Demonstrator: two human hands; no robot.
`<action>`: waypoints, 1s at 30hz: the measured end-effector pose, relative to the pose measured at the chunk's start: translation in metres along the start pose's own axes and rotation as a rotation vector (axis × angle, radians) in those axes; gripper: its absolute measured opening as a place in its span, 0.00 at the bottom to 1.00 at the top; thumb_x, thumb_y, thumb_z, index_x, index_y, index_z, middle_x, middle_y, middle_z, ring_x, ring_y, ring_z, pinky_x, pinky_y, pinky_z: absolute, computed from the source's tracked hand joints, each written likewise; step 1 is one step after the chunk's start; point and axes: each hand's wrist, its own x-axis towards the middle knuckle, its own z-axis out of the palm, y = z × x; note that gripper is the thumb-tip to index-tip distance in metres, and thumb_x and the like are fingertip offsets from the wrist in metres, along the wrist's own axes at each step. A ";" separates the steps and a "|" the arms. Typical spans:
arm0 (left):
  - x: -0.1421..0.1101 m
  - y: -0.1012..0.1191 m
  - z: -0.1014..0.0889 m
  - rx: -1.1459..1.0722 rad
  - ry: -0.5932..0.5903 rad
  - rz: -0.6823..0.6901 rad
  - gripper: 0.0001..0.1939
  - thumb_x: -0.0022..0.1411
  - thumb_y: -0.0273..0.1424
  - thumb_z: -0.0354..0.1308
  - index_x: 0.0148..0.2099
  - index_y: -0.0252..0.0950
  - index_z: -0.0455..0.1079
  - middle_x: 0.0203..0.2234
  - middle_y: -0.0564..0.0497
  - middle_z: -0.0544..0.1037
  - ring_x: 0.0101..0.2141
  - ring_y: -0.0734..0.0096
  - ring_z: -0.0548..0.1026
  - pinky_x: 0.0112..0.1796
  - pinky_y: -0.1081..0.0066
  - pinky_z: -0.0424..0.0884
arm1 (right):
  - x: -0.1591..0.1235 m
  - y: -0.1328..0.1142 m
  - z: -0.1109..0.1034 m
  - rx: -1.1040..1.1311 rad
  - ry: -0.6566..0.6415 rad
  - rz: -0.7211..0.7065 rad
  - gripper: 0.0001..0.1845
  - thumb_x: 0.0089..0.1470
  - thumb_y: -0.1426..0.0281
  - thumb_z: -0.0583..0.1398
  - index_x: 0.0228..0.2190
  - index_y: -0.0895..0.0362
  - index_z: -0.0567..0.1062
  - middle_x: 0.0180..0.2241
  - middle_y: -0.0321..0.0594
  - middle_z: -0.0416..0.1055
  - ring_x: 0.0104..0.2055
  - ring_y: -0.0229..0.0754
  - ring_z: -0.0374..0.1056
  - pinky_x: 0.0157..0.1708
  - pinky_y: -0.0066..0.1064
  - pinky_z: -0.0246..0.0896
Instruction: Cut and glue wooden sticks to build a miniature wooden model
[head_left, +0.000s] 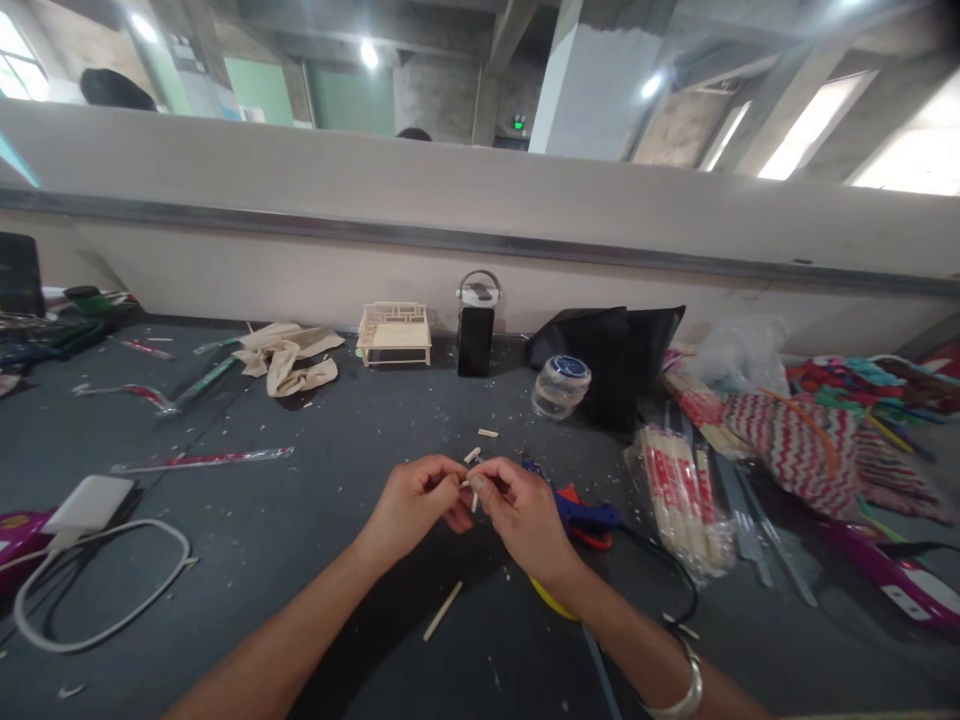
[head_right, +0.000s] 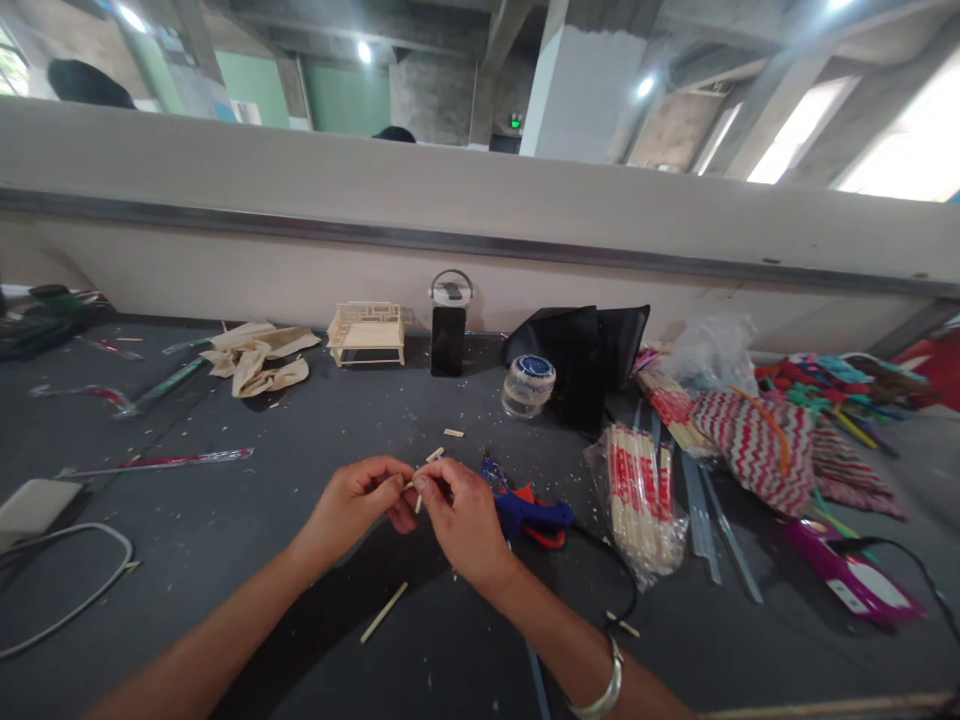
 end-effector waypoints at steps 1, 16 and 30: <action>0.000 0.000 0.000 -0.045 -0.025 -0.021 0.09 0.57 0.33 0.53 0.34 0.33 0.70 0.20 0.53 0.74 0.21 0.71 0.76 0.25 0.71 0.74 | 0.001 0.000 -0.001 -0.001 -0.005 0.008 0.10 0.58 0.66 0.55 0.29 0.56 0.73 0.26 0.35 0.72 0.28 0.36 0.67 0.29 0.26 0.59; -0.003 0.003 -0.004 0.569 -0.040 0.115 0.07 0.54 0.25 0.48 0.29 0.34 0.67 0.12 0.60 0.66 0.13 0.79 0.70 0.16 0.82 0.62 | 0.002 0.007 -0.003 -0.152 -0.031 -0.100 0.07 0.58 0.72 0.55 0.29 0.57 0.72 0.27 0.35 0.71 0.30 0.37 0.65 0.32 0.26 0.57; -0.003 -0.007 -0.005 0.334 -0.172 -0.077 0.08 0.56 0.29 0.48 0.27 0.35 0.64 0.16 0.57 0.71 0.13 0.78 0.70 0.13 0.81 0.65 | 0.005 0.013 -0.005 -0.199 -0.154 -0.097 0.07 0.57 0.75 0.55 0.28 0.57 0.70 0.26 0.34 0.69 0.29 0.36 0.64 0.31 0.26 0.56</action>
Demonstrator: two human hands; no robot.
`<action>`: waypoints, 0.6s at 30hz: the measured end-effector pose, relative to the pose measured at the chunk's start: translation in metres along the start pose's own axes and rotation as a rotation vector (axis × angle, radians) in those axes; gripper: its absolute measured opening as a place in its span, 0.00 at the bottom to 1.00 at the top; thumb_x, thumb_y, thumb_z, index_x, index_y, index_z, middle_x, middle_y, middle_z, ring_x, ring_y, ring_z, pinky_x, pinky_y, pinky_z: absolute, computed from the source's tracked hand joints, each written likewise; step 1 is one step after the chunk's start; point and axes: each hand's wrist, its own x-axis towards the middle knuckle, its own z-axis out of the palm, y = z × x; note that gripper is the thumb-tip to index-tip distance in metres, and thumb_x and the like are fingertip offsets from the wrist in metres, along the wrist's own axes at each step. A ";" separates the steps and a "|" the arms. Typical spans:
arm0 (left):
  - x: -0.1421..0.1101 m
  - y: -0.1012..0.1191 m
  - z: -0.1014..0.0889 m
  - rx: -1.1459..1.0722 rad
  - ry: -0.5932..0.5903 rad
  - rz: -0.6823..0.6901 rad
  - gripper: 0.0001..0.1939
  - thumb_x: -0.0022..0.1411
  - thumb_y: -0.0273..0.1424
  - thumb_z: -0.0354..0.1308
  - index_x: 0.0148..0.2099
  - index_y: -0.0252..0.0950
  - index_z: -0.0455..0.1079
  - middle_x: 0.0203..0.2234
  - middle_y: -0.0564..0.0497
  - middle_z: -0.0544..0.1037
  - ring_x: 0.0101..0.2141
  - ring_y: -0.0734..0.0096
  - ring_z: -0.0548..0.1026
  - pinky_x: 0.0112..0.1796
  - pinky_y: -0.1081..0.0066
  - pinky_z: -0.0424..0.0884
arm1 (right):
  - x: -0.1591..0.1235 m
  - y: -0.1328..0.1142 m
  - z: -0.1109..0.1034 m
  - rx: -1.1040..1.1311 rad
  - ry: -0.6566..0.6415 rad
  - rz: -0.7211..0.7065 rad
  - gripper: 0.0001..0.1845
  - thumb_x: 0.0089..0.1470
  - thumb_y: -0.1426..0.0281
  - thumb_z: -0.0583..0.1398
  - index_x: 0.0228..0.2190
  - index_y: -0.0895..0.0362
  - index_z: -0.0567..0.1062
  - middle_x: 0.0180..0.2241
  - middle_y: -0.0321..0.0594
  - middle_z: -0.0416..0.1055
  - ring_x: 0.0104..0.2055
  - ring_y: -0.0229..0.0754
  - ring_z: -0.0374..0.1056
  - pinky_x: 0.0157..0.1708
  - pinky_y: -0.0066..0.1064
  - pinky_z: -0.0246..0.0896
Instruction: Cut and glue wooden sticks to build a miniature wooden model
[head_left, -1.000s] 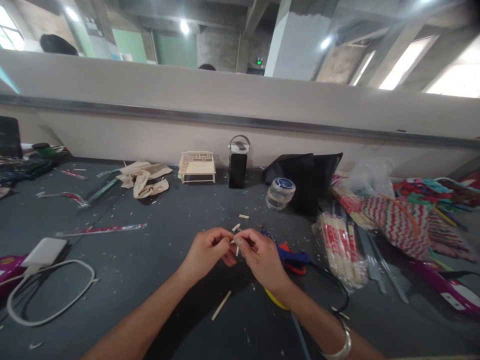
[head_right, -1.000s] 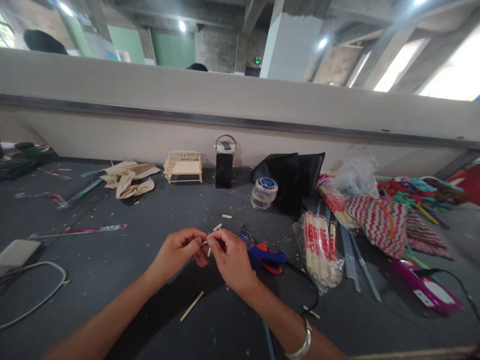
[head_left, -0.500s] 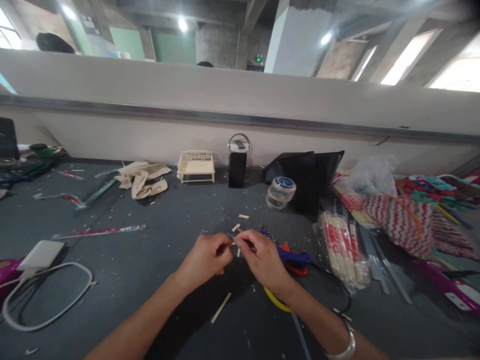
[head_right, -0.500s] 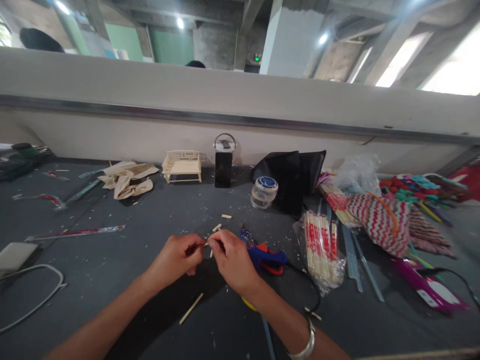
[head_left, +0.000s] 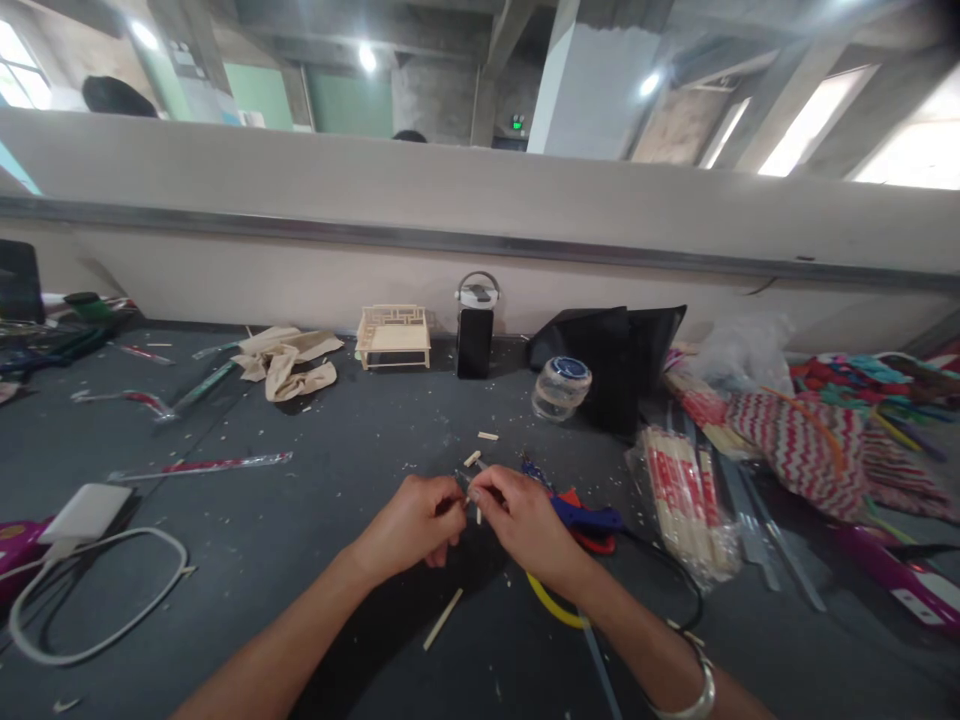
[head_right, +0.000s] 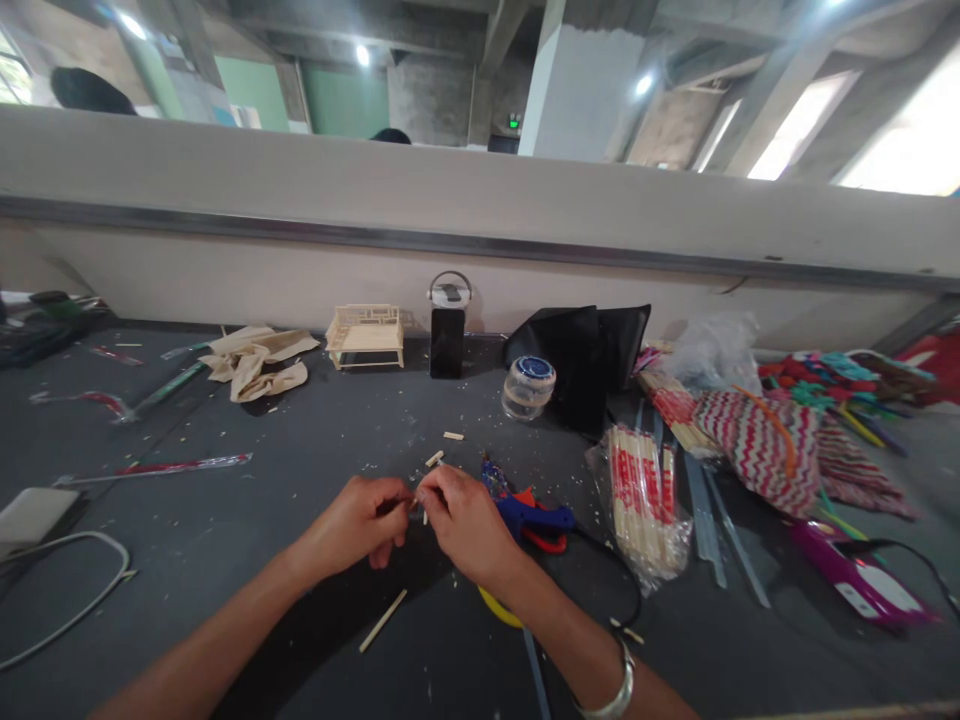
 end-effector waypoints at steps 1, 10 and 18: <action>0.000 0.001 0.000 -0.019 0.003 -0.010 0.08 0.56 0.29 0.48 0.26 0.35 0.63 0.15 0.56 0.71 0.12 0.78 0.70 0.13 0.81 0.63 | 0.000 -0.001 0.000 0.005 0.005 -0.004 0.07 0.57 0.75 0.55 0.28 0.57 0.70 0.26 0.34 0.69 0.30 0.36 0.64 0.32 0.26 0.56; 0.003 0.010 0.001 -0.537 -0.015 -0.132 0.08 0.56 0.34 0.53 0.28 0.34 0.64 0.16 0.56 0.72 0.10 0.78 0.67 0.12 0.79 0.63 | 0.001 -0.008 -0.007 0.071 0.097 -0.095 0.08 0.60 0.74 0.52 0.29 0.56 0.69 0.29 0.36 0.69 0.32 0.37 0.65 0.35 0.27 0.58; 0.001 0.007 0.000 -0.330 0.019 -0.047 0.08 0.55 0.34 0.55 0.28 0.34 0.66 0.15 0.55 0.72 0.12 0.77 0.69 0.15 0.78 0.64 | 0.000 -0.004 -0.009 0.056 0.061 -0.097 0.08 0.59 0.76 0.53 0.29 0.55 0.68 0.29 0.35 0.67 0.32 0.36 0.64 0.34 0.27 0.58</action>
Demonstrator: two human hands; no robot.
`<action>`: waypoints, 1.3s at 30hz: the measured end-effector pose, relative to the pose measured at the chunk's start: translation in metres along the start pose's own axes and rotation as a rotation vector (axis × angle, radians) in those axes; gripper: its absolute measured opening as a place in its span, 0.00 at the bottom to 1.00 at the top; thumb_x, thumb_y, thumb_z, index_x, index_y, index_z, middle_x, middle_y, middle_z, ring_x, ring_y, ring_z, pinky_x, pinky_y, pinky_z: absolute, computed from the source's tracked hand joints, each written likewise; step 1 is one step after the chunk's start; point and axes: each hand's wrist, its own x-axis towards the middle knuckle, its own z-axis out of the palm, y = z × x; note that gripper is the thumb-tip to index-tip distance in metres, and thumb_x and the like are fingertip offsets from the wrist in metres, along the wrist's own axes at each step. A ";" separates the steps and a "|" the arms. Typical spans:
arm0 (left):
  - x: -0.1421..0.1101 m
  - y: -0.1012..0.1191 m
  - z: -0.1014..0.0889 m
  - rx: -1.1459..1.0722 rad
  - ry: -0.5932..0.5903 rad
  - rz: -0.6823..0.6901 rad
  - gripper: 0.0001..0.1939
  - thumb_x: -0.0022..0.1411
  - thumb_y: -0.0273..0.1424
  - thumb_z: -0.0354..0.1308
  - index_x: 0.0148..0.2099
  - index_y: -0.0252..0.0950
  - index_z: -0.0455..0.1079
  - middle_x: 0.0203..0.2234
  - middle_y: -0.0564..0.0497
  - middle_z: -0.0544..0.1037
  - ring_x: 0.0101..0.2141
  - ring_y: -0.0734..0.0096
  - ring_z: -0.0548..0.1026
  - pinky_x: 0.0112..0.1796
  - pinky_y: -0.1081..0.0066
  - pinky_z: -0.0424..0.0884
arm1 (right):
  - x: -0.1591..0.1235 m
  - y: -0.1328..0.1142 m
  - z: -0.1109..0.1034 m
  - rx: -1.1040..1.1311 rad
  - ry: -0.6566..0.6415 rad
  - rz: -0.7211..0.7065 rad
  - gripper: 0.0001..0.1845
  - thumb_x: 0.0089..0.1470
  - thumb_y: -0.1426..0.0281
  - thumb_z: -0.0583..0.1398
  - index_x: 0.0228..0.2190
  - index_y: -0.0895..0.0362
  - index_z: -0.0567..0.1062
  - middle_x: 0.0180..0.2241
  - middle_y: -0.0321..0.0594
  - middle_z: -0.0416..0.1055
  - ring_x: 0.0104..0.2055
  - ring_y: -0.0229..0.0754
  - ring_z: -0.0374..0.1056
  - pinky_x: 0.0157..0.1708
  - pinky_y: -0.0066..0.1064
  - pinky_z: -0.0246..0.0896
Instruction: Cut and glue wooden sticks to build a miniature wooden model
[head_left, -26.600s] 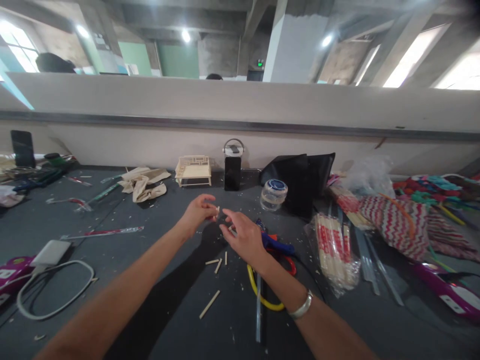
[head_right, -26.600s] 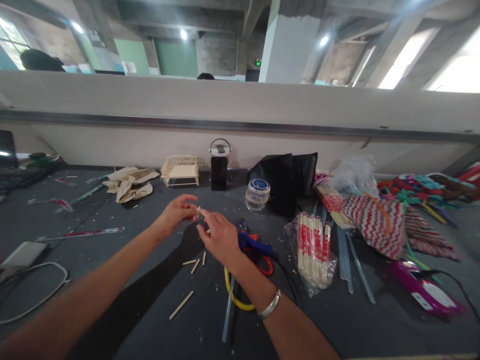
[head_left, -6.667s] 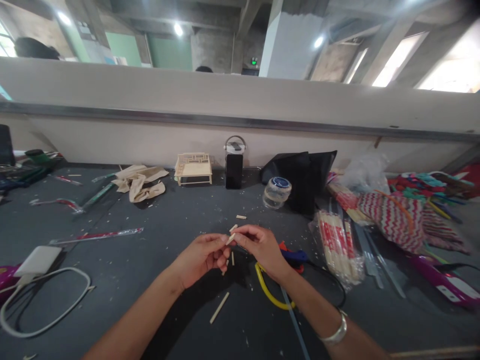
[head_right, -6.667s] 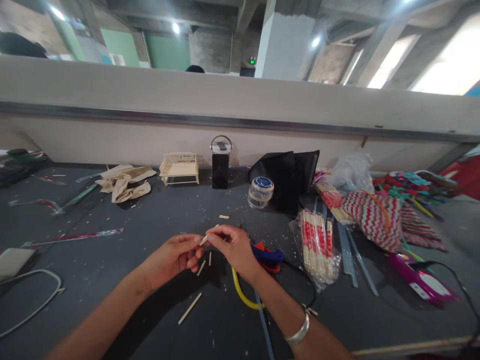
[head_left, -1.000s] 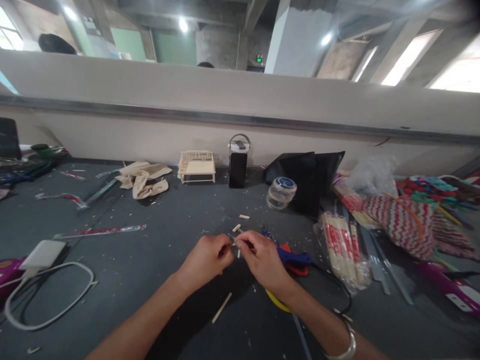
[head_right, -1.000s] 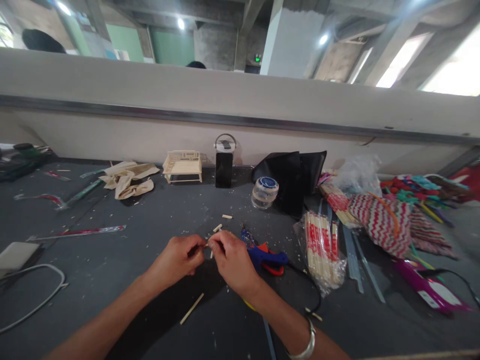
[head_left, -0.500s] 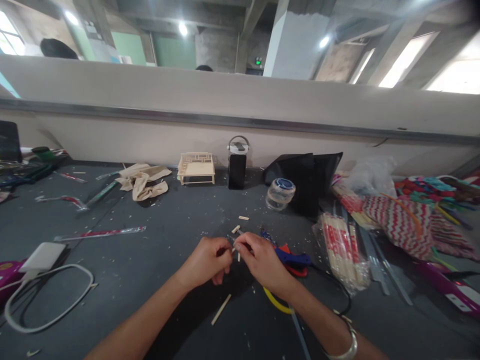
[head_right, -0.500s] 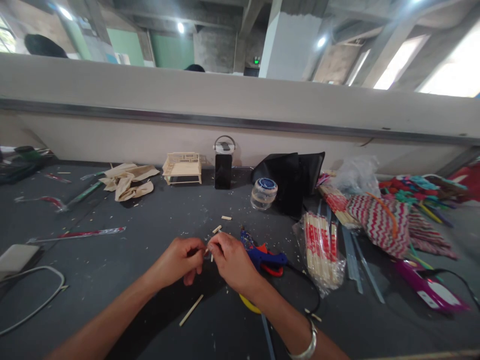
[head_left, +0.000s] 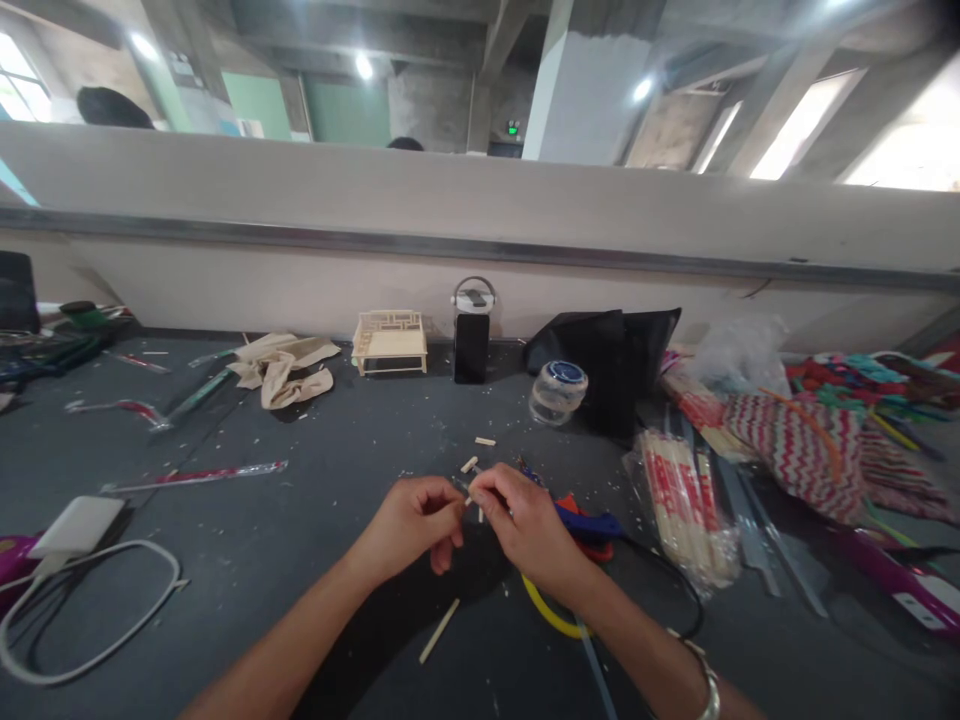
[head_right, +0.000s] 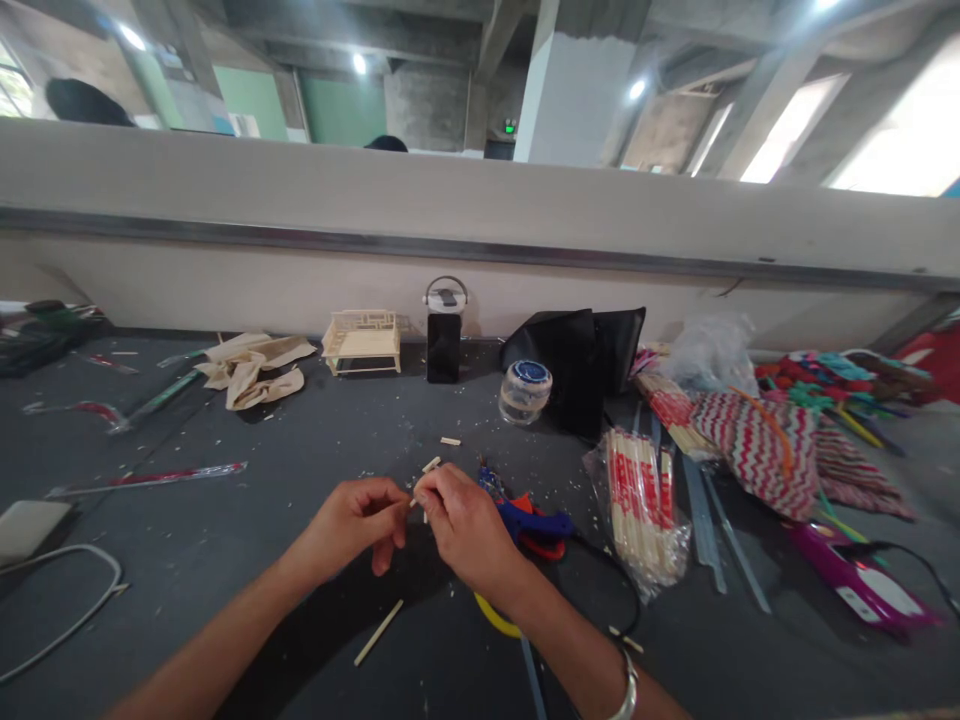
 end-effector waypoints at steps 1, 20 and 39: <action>0.000 -0.001 -0.001 0.060 0.006 0.004 0.08 0.55 0.33 0.54 0.27 0.34 0.66 0.14 0.56 0.72 0.12 0.78 0.69 0.15 0.79 0.63 | 0.000 0.000 0.000 0.003 -0.015 0.001 0.08 0.59 0.76 0.53 0.29 0.56 0.68 0.28 0.35 0.67 0.32 0.36 0.63 0.34 0.27 0.58; -0.005 0.003 0.004 0.539 0.210 0.314 0.07 0.57 0.29 0.50 0.27 0.36 0.66 0.15 0.58 0.67 0.17 0.82 0.63 0.20 0.81 0.58 | 0.002 -0.002 -0.010 0.117 -0.151 0.089 0.09 0.60 0.70 0.53 0.29 0.56 0.70 0.25 0.33 0.67 0.26 0.34 0.63 0.28 0.25 0.58; -0.005 0.005 -0.016 0.307 -0.461 -0.053 0.07 0.54 0.33 0.59 0.34 0.35 0.71 0.19 0.57 0.70 0.17 0.82 0.64 0.18 0.82 0.57 | 0.002 -0.002 -0.017 0.290 0.015 0.076 0.09 0.59 0.67 0.54 0.34 0.55 0.74 0.25 0.33 0.68 0.22 0.32 0.63 0.25 0.23 0.60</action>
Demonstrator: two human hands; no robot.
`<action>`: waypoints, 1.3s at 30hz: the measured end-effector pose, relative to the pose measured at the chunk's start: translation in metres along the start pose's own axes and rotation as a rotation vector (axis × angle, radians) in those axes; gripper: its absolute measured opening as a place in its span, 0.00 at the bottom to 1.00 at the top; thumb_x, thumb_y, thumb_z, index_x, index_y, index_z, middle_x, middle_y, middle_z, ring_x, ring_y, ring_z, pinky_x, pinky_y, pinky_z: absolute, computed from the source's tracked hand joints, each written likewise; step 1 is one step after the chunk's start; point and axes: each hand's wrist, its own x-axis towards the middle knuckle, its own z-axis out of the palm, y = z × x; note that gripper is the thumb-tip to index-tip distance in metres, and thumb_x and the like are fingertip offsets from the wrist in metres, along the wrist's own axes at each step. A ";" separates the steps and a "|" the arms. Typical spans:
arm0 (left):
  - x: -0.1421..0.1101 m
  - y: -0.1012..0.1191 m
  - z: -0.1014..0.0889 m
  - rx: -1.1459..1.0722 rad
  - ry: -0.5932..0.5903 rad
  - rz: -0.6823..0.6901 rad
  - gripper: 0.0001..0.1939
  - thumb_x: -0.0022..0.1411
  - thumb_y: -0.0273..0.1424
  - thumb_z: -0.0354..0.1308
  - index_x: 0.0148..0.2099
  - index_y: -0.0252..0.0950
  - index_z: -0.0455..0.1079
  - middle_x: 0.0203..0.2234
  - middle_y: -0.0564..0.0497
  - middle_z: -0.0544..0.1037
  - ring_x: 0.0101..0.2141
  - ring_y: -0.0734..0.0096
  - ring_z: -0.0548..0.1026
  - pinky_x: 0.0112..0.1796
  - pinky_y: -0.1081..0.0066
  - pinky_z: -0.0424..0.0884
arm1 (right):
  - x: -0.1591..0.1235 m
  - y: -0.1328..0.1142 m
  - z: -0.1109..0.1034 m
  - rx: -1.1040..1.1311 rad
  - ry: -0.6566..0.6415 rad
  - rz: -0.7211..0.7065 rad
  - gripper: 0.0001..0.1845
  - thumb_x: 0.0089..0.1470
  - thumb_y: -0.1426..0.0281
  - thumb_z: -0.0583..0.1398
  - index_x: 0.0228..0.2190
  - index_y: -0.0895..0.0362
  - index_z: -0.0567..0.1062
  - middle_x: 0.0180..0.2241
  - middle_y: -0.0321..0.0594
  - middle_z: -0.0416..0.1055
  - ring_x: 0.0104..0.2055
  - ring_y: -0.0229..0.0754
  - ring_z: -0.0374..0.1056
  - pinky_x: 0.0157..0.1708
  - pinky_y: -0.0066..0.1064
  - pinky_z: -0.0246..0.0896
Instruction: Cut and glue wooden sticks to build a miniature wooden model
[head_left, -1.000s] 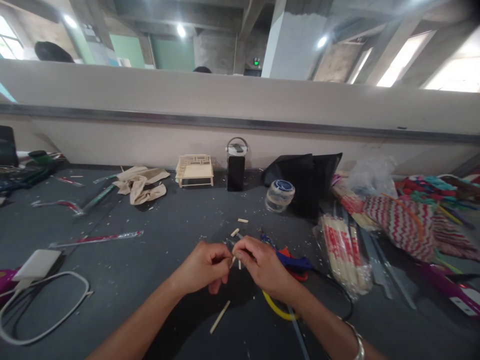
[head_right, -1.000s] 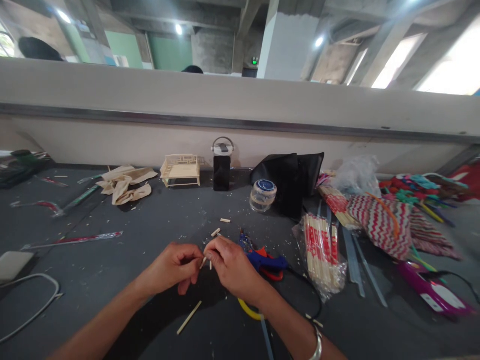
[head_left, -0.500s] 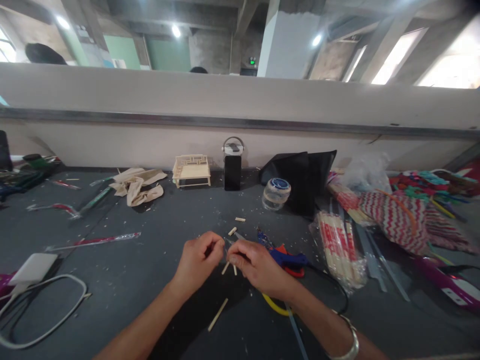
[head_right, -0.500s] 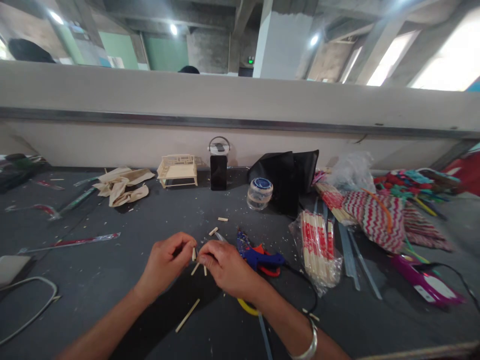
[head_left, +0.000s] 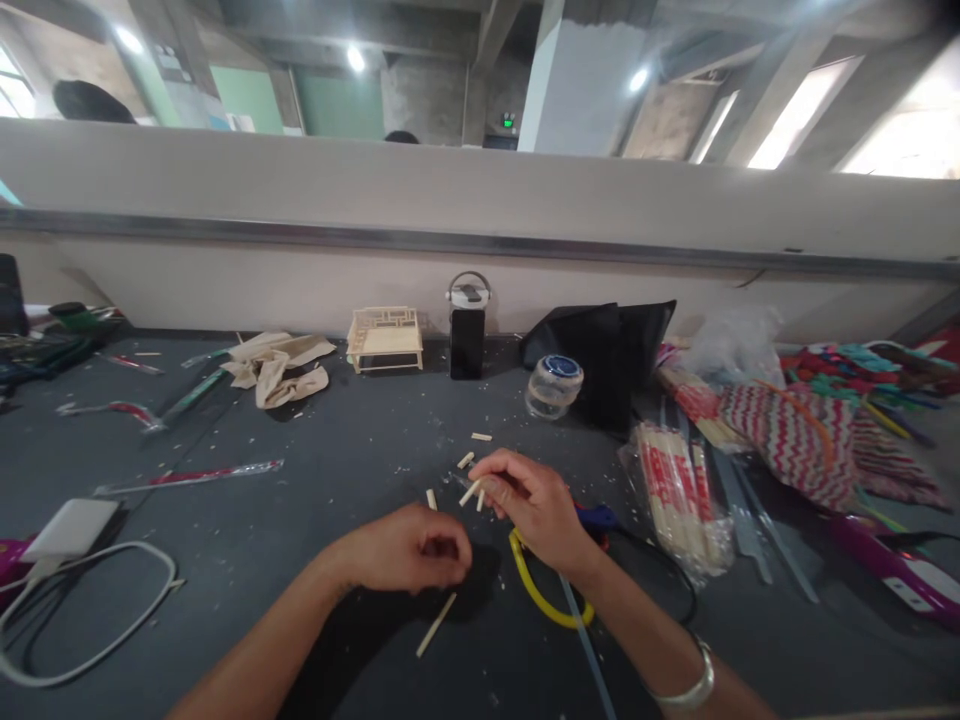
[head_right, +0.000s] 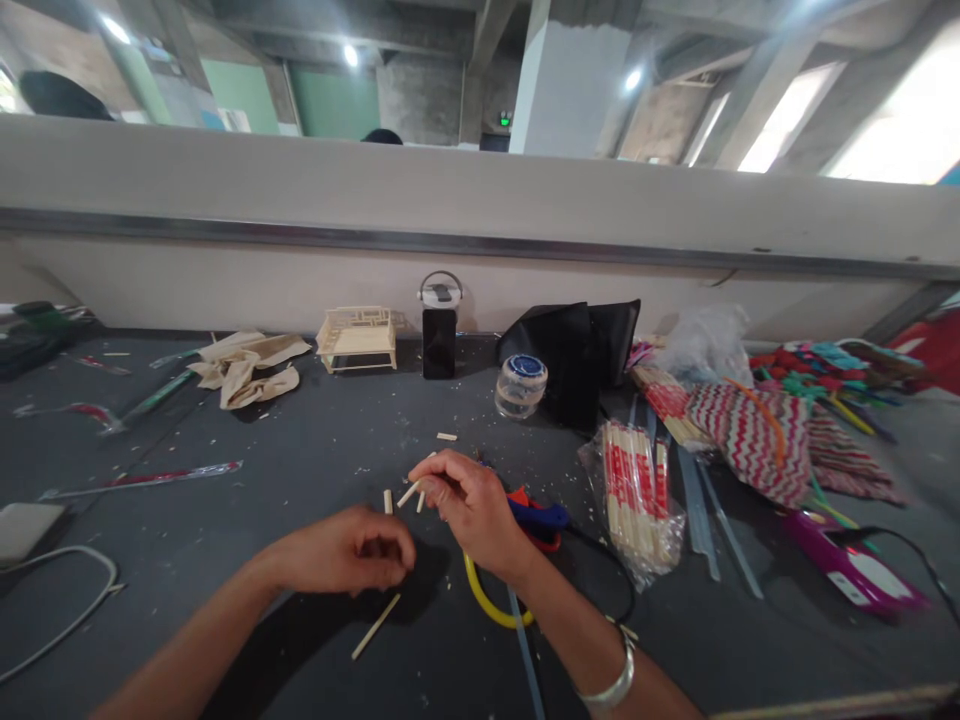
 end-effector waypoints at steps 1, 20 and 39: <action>0.002 0.000 0.001 -0.095 0.082 0.006 0.08 0.54 0.32 0.58 0.37 0.36 0.71 0.21 0.56 0.71 0.17 0.81 0.66 0.17 0.81 0.59 | 0.000 0.000 0.000 -0.019 0.000 0.000 0.09 0.59 0.68 0.54 0.34 0.54 0.74 0.26 0.33 0.69 0.23 0.32 0.64 0.25 0.24 0.60; 0.012 -0.001 0.014 -0.879 0.227 0.047 0.14 0.55 0.37 0.62 0.38 0.29 0.74 0.36 0.40 0.78 0.34 0.63 0.78 0.29 0.70 0.75 | 0.001 0.005 0.013 -0.058 0.105 -0.063 0.06 0.56 0.70 0.59 0.31 0.53 0.77 0.31 0.35 0.73 0.35 0.38 0.69 0.36 0.29 0.62; 0.014 -0.002 0.012 -0.868 0.345 0.096 0.09 0.53 0.33 0.64 0.33 0.30 0.74 0.23 0.51 0.73 0.19 0.78 0.70 0.21 0.75 0.69 | 0.001 0.007 0.015 -0.010 0.088 -0.004 0.05 0.54 0.69 0.60 0.33 0.53 0.78 0.32 0.37 0.75 0.35 0.39 0.70 0.34 0.28 0.62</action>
